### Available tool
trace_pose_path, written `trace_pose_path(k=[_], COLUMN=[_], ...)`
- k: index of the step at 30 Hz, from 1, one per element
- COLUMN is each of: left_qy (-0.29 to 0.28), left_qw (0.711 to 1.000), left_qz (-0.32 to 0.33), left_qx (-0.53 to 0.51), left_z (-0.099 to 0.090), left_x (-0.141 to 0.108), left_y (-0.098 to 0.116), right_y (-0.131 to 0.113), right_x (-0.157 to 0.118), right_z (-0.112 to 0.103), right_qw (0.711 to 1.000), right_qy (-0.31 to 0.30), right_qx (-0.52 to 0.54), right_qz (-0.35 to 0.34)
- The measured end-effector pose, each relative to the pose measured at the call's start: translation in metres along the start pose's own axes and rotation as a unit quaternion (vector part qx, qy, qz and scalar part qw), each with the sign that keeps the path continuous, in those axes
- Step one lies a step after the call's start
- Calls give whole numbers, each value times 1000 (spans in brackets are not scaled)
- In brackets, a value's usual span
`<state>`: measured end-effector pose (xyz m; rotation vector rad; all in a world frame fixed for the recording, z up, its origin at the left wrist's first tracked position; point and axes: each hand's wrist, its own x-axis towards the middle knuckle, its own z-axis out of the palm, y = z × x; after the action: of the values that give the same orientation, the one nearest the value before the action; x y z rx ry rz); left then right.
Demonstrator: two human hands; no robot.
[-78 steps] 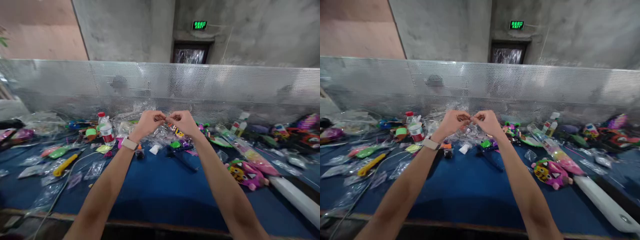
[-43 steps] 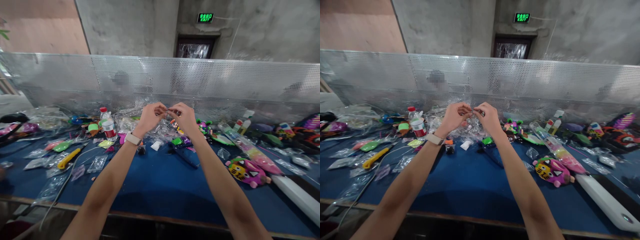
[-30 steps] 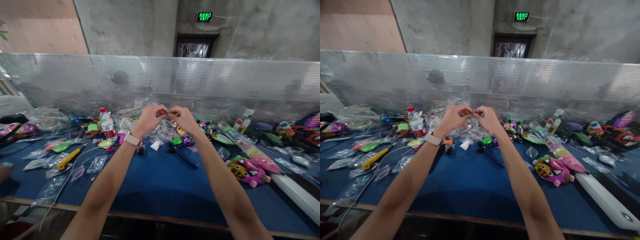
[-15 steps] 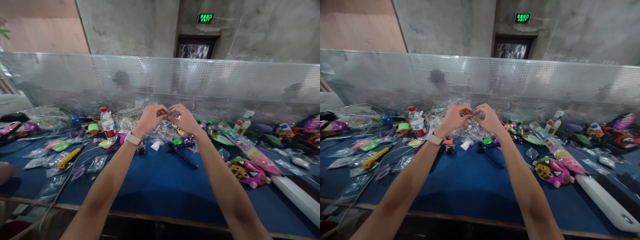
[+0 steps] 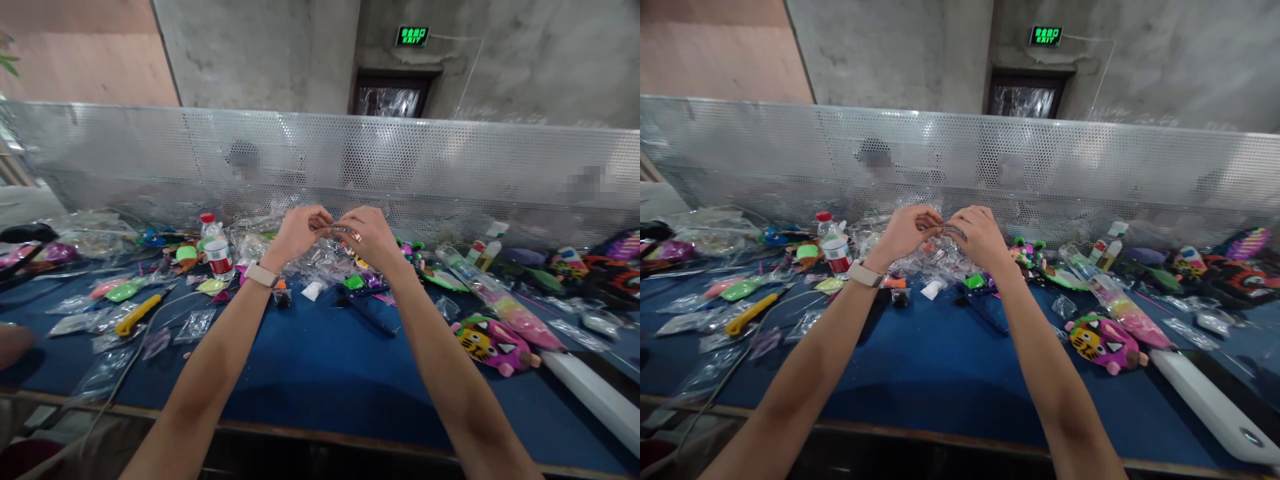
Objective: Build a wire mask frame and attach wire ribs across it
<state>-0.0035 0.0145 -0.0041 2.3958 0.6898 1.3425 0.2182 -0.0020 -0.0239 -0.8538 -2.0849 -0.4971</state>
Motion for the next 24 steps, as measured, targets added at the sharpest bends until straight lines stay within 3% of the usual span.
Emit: trace_pose_path(k=[9, 14, 17, 21, 24], left_qy=[27, 23, 6, -18, -17], left_qw=[997, 995, 989, 978, 983], left_qz=[33, 37, 72, 111, 92], left_qx=[66, 93, 131, 176, 160], left_z=[1, 4, 5, 6, 9], left_x=[-2, -3, -4, -5, -5], left_y=[1, 7, 8, 6, 8], right_y=[-12, -15, -10, -1, 0], right_x=[0, 3, 7, 9, 9], right_z=[8, 12, 11, 9, 6], right_qw=[998, 985, 950, 866, 853], right_qy=[57, 91, 60, -19, -39], right_qx=[-3, 103, 228, 402, 426], right_qz=[9, 105, 203, 298, 300])
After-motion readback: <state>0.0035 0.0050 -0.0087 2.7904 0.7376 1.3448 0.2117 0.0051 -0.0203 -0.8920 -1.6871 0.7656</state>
